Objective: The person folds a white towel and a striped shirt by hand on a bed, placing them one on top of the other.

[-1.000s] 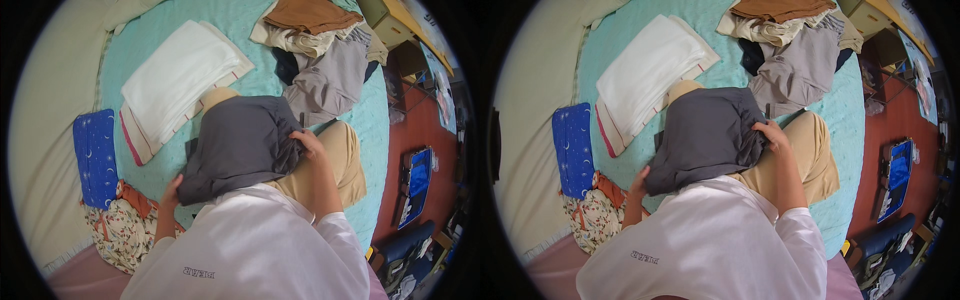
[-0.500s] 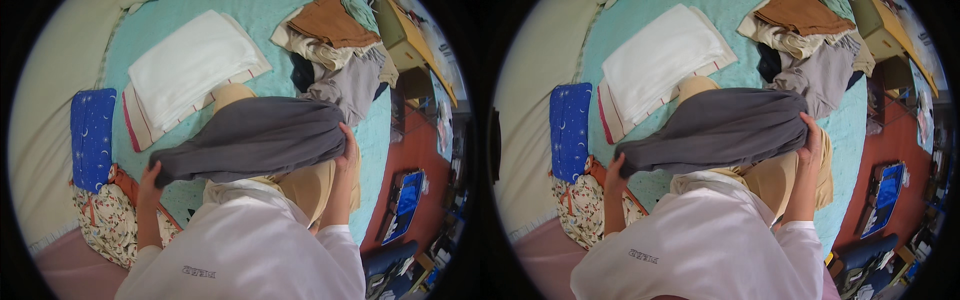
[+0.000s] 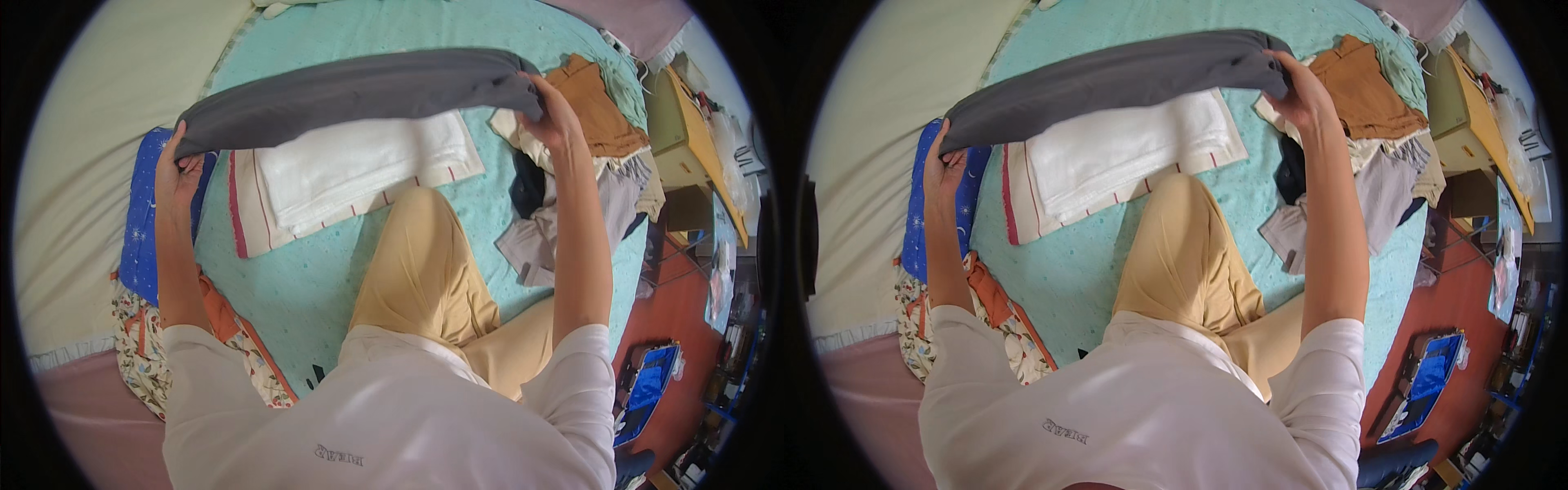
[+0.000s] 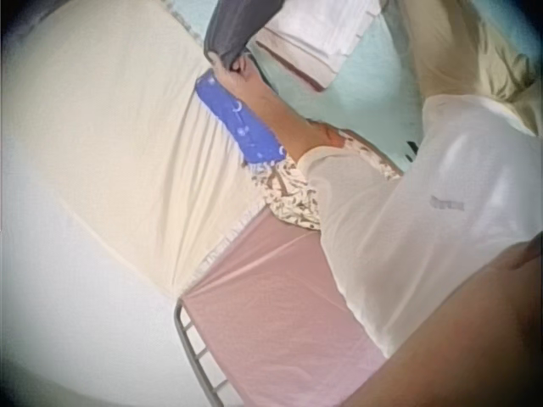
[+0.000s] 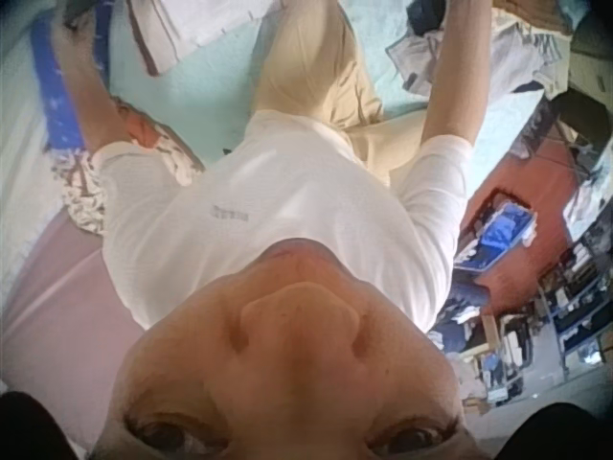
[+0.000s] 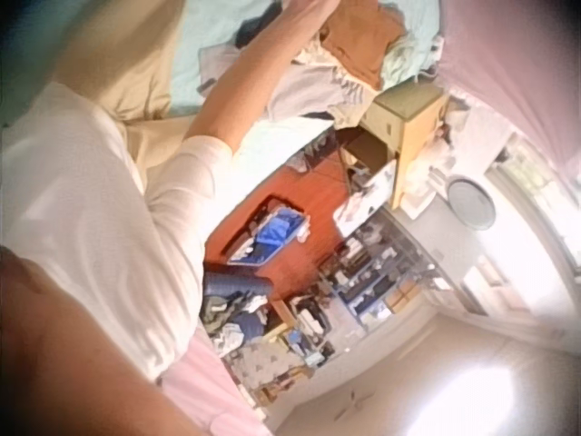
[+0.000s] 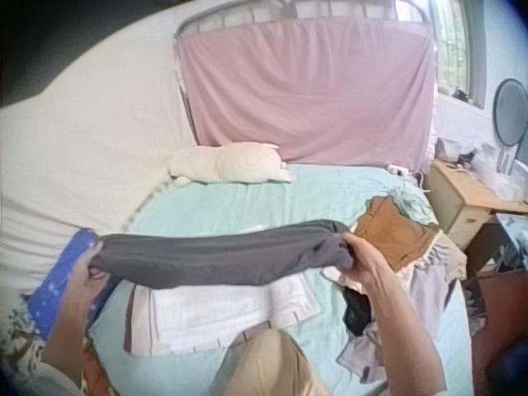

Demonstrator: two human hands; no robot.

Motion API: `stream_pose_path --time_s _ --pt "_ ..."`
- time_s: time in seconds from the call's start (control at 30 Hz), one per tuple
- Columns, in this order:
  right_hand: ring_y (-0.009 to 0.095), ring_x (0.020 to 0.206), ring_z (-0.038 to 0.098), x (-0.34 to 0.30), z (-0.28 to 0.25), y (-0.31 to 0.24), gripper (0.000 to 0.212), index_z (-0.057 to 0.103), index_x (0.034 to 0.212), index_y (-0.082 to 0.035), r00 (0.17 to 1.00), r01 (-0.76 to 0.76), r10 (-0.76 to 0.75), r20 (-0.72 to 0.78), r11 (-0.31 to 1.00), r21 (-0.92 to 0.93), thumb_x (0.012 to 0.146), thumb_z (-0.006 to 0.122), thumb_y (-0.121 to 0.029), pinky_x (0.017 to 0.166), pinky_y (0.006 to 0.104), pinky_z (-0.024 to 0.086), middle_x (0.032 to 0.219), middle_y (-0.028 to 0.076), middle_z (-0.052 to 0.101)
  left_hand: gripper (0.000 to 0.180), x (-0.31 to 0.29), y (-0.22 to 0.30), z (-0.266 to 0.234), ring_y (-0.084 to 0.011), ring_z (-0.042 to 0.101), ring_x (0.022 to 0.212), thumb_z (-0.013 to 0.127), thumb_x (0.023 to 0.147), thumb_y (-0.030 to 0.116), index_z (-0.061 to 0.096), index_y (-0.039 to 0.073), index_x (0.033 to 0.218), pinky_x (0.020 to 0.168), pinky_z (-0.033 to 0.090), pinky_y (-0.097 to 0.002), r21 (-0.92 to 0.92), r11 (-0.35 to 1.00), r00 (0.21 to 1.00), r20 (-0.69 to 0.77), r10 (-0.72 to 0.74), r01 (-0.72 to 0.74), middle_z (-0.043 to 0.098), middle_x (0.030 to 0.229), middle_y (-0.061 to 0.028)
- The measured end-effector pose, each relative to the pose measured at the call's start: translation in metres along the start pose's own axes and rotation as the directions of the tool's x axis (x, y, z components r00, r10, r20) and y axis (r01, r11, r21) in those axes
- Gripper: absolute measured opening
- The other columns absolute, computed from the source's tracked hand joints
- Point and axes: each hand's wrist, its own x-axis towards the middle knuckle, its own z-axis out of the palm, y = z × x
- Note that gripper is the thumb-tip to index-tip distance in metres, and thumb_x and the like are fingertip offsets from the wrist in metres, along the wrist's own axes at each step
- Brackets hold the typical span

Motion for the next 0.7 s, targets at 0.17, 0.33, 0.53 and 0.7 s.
stream_pose_path --time_s 0.17,0.33,0.53,0.7 --pt "0.020 0.090 0.066 0.083 0.008 0.031 0.024 0.061 0.107 0.006 0.996 0.055 -0.054 0.068 0.998 -0.015 0.088 0.064 -0.008 0.081 0.0301 0.056 0.104 0.012 0.067 0.029 0.010 -0.050 -0.024 -0.0037 0.055 0.068 0.064 0.092 0.015 0.057 0.003 0.118 0.054 0.043 -0.0172 0.258 0.965 0.979 -0.180 0.101 -0.052 0.062 0.099 -0.0018" --pt "0.024 0.083 0.064 0.130 -0.085 0.156 0.031 0.056 0.113 0.006 0.969 -0.091 0.028 -0.247 0.965 -0.246 0.086 0.065 -0.007 0.070 0.0304 0.054 0.099 0.013 0.065 0.041 0.020 -0.204 -0.116 -0.0154 0.059 0.100 0.063 0.092 0.014 0.051 0.006 0.130 0.075 0.050 -0.0233 0.348 0.894 0.951 -0.224 -0.213 0.282 0.059 0.118 -0.0034" --pt "0.019 0.080 0.061 0.120 -0.049 0.190 0.039 0.054 0.116 0.005 0.877 -0.194 -0.009 -0.481 0.908 -0.371 0.084 0.069 -0.012 0.068 0.0276 0.048 0.092 0.011 0.063 0.041 0.000 -0.234 -0.138 -0.0191 0.058 0.105 0.065 0.091 0.010 0.047 0.006 0.128 0.083 0.049 -0.0323 0.208 0.902 0.877 -0.392 -0.277 0.378 0.058 0.123 -0.0095" --pt "0.017 0.081 0.060 0.126 -0.057 0.171 0.044 0.052 0.119 0.007 0.879 0.000 -0.256 -0.402 0.844 -0.536 0.082 0.071 -0.007 0.073 0.0275 0.048 0.094 0.012 0.064 0.047 0.002 -0.215 -0.117 -0.0226 0.058 0.110 0.063 0.090 0.004 0.039 0.002 0.131 0.085 0.049 -0.0383 0.326 0.890 0.923 -0.322 -0.212 0.318 0.056 0.125 -0.0158"
